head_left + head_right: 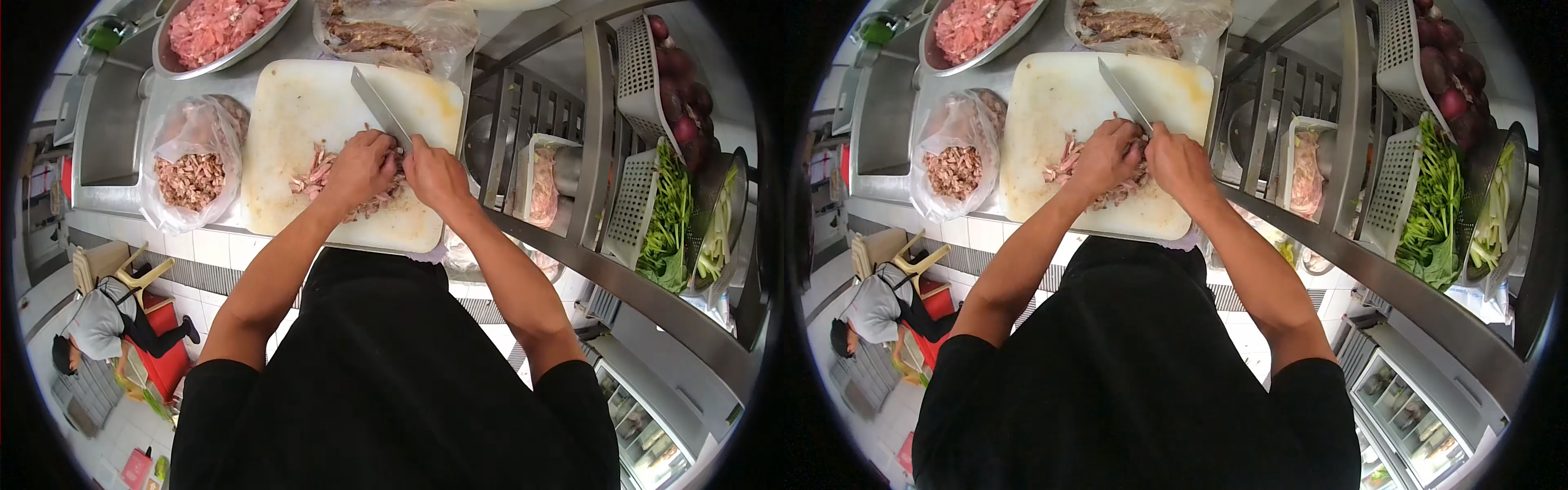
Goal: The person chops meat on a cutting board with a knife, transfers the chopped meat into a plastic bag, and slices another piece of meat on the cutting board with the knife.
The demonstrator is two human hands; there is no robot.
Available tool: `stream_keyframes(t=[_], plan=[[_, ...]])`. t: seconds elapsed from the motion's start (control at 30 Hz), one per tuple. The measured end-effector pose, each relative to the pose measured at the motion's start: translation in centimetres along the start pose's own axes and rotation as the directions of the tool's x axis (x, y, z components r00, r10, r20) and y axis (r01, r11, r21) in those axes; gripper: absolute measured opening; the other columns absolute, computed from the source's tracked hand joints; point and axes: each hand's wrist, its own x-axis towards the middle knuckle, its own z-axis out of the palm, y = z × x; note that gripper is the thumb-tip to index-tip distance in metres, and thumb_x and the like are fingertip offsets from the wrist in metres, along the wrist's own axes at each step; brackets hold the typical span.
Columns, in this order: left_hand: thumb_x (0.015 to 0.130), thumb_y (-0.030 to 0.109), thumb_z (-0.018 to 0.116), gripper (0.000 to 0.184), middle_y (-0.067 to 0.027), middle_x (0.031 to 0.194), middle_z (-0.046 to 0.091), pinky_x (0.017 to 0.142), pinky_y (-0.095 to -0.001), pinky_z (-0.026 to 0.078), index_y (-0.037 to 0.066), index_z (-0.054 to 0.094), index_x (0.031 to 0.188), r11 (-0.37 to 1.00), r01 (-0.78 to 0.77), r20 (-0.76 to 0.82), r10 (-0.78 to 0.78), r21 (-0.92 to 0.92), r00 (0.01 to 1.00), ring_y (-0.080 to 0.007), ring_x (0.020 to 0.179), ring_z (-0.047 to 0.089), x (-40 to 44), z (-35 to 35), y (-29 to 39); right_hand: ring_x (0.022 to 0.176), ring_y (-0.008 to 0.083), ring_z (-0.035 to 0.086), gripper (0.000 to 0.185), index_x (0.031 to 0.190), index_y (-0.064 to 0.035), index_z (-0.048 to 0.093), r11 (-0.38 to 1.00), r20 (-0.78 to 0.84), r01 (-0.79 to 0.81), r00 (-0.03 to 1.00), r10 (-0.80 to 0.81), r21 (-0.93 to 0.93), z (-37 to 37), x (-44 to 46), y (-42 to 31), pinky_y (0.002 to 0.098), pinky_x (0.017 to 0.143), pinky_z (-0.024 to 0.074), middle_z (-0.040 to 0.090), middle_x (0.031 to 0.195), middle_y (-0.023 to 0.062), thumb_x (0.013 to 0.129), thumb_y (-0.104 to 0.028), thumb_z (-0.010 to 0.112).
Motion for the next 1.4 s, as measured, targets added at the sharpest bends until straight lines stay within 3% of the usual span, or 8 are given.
stream_keyframes(t=[0.07,0.3,0.63,0.73,0.8,1.07,1.27,1.4], plan=[[0.087,0.013,0.065,0.024,-0.0172,0.103,0.062,0.092,-0.0502,0.051,0.003,0.061,0.109,0.976,0.092,-0.002,-0.094,-0.196,0.996,-0.0392,0.101,0.062,0.0,-1.3,0.7,0.076,0.0496,0.069,0.021,0.105,0.0029,0.058,0.999,-0.019,0.037,0.999,-0.037,-0.009,-0.7,-0.1,-0.1,0.0586,0.07,0.0555,0.069,0.077,0.0294,0.098,-0.017,0.055],[0.087,0.01,0.065,0.025,-0.0179,0.102,0.062,0.089,-0.05,0.051,0.002,0.061,0.109,0.994,0.072,-0.015,-0.074,-0.076,0.997,-0.0402,0.102,0.06,-0.7,-0.1,-0.2,0.076,0.0494,0.068,0.03,0.121,0.001,0.057,0.987,0.237,-0.146,0.958,0.159,-0.07,-3.1,-8.8,0.9,0.0594,0.071,0.0524,0.069,0.078,0.029,0.1,-0.021,0.055],[0.085,0.009,0.064,0.026,-0.0189,0.104,0.062,0.089,-0.05,0.051,0.001,0.059,0.11,0.994,0.049,-0.021,-0.051,-0.093,0.998,-0.0403,0.102,0.06,-0.3,-1.3,0.3,0.074,0.0498,0.068,0.029,0.118,0.0021,0.06,1.0,-0.045,0.004,0.999,-0.003,0.023,-1.2,-0.9,-0.4,0.0594,0.071,0.0537,0.068,0.076,0.0297,0.1,-0.02,0.055],[0.086,0.009,0.064,0.027,-0.0194,0.106,0.062,0.09,-0.0505,0.051,0.001,0.058,0.11,0.995,0.071,-0.024,-0.073,-0.065,0.997,-0.0406,0.104,0.06,-0.7,-0.8,0.0,0.074,0.0496,0.069,0.031,0.122,0.0028,0.059,0.997,0.171,-0.056,0.983,0.065,-0.056,-4.6,-6.4,-0.7,0.0586,0.072,0.0544,0.068,0.076,0.0294,0.099,-0.018,0.055],[0.086,0.01,0.064,0.026,-0.0196,0.107,0.061,0.09,-0.0508,0.051,0.002,0.057,0.11,0.995,0.089,0.01,-0.089,-0.046,0.996,-0.0408,0.105,0.059,-0.7,-0.5,-0.4,0.079,0.0491,0.071,0.023,0.109,0.0038,0.058,0.99,0.25,-0.114,0.959,0.133,-0.085,-5.0,-8.7,-0.9,0.0583,0.075,0.0571,0.069,0.077,0.0318,0.099,-0.016,0.053],[0.087,0.01,0.064,0.02,-0.0191,0.108,0.062,0.09,-0.051,0.051,0.003,0.059,0.105,0.994,0.091,0.027,-0.089,-0.067,0.996,-0.0396,0.106,0.06,-0.5,0.0,-0.5,0.078,0.0497,0.069,0.026,0.114,0.0023,0.058,0.999,-0.001,0.03,1.0,-0.03,-0.014,1.4,1.1,-0.5,0.059,0.073,0.0549,0.069,0.078,0.0292,0.1,-0.02,0.054],[0.085,0.008,0.064,0.018,-0.0162,0.1,0.061,0.085,-0.0506,0.05,0.003,0.057,0.101,0.995,0.076,-0.09,-0.083,-0.07,0.992,-0.0382,0.097,0.06,-1.1,-0.7,-0.1,0.074,0.0478,0.071,0.025,0.11,0.0035,0.058,0.996,0.208,-0.059,0.976,0.072,-0.07,-5.1,-7.1,-1.3,0.0597,0.071,0.0551,0.07,0.076,0.0288,0.099,-0.019,0.055],[0.084,0.005,0.061,0.019,-0.0182,0.101,0.06,0.087,-0.05,0.05,0.002,0.057,0.103,0.997,0.076,-0.07,-0.077,-0.018,0.995,-0.0396,0.099,0.059,-1.5,0.5,-0.4,0.075,0.0477,0.071,0.025,0.113,0.0041,0.057,0.99,0.241,-0.123,0.961,0.137,-0.073,-1.5,-8.1,-0.2,0.0607,0.073,0.0553,0.07,0.078,0.0293,0.1,-0.017,0.052]])
